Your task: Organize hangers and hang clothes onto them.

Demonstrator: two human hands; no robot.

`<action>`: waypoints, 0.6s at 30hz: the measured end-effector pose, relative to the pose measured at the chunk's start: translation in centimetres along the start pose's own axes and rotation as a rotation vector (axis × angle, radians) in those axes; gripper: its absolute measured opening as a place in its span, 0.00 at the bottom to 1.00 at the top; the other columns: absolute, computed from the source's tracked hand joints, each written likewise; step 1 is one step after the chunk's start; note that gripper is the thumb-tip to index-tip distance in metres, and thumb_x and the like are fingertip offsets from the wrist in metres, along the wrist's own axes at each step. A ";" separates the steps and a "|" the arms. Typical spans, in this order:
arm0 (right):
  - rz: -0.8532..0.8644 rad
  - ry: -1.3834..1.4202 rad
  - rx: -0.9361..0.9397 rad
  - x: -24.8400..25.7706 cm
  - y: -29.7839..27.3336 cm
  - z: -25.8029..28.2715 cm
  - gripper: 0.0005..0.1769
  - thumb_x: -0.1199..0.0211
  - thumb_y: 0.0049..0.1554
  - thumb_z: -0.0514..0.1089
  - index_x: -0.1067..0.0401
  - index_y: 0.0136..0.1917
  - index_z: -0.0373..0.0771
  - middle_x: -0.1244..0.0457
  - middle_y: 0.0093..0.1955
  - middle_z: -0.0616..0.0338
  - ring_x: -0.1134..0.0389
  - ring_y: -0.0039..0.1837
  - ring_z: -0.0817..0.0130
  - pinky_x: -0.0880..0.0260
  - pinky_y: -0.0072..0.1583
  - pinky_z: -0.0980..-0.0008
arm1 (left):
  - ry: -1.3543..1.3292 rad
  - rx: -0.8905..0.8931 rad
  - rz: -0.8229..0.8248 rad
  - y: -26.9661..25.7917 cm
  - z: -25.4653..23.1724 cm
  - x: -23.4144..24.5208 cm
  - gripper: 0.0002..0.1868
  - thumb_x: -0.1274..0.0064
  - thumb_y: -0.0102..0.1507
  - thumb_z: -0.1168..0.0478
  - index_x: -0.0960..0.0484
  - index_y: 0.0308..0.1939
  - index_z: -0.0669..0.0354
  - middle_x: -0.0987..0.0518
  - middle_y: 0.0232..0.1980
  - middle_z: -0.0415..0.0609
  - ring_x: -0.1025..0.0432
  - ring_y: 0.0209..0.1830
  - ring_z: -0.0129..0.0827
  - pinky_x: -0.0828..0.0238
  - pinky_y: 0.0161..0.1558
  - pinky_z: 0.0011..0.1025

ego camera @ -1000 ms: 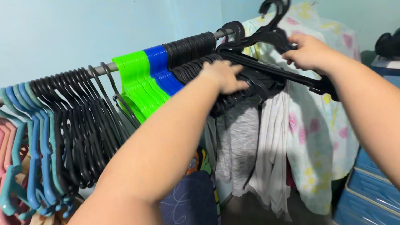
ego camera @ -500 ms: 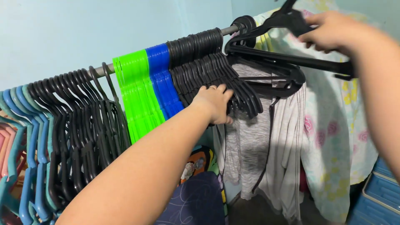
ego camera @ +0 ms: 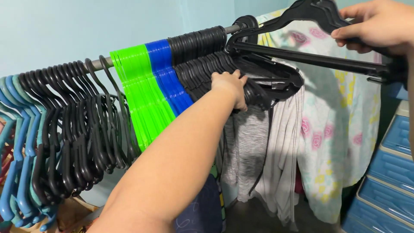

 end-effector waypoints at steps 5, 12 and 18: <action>-0.011 0.053 0.011 0.2 -0.8 0.7 0.09 0.38 0.66 0.44 0.32 0.52 0.37 0.38 0.39 0.61 0.44 0.34 0.73 0.44 0.35 0.71 | 0.035 0.011 0.031 -0.2 1.0 -1.1 0.54 0.32 0.51 0.35 0.36 0.76 0.44 0.45 0.82 0.42 0.41 0.76 0.44 0.42 0.67 0.54; -0.028 -0.159 0.014 -2.5 0.5 1.6 0.12 0.37 0.63 0.43 0.26 0.58 0.36 0.33 0.40 0.55 0.38 0.37 0.70 0.38 0.37 0.67 | 0.075 0.009 0.032 -1.1 1.3 -0.9 0.52 0.33 0.51 0.36 0.36 0.76 0.42 0.43 0.80 0.43 0.39 0.74 0.43 0.43 0.67 0.55; -0.209 -0.281 0.026 1.4 5.6 -4.2 0.21 0.35 0.62 0.42 0.30 0.68 0.40 0.32 0.41 0.51 0.39 0.34 0.66 0.42 0.32 0.63 | 0.064 0.009 0.058 -1.6 0.8 -0.2 0.50 0.35 0.53 0.35 0.37 0.76 0.42 0.42 0.79 0.43 0.37 0.72 0.44 0.39 0.64 0.55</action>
Point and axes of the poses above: each hand's wrist, its own y-axis towards the middle knuckle, its own x-axis out of the back of the hand, z = x × y, the point moved 9 cm from there along y, towards the middle knuckle
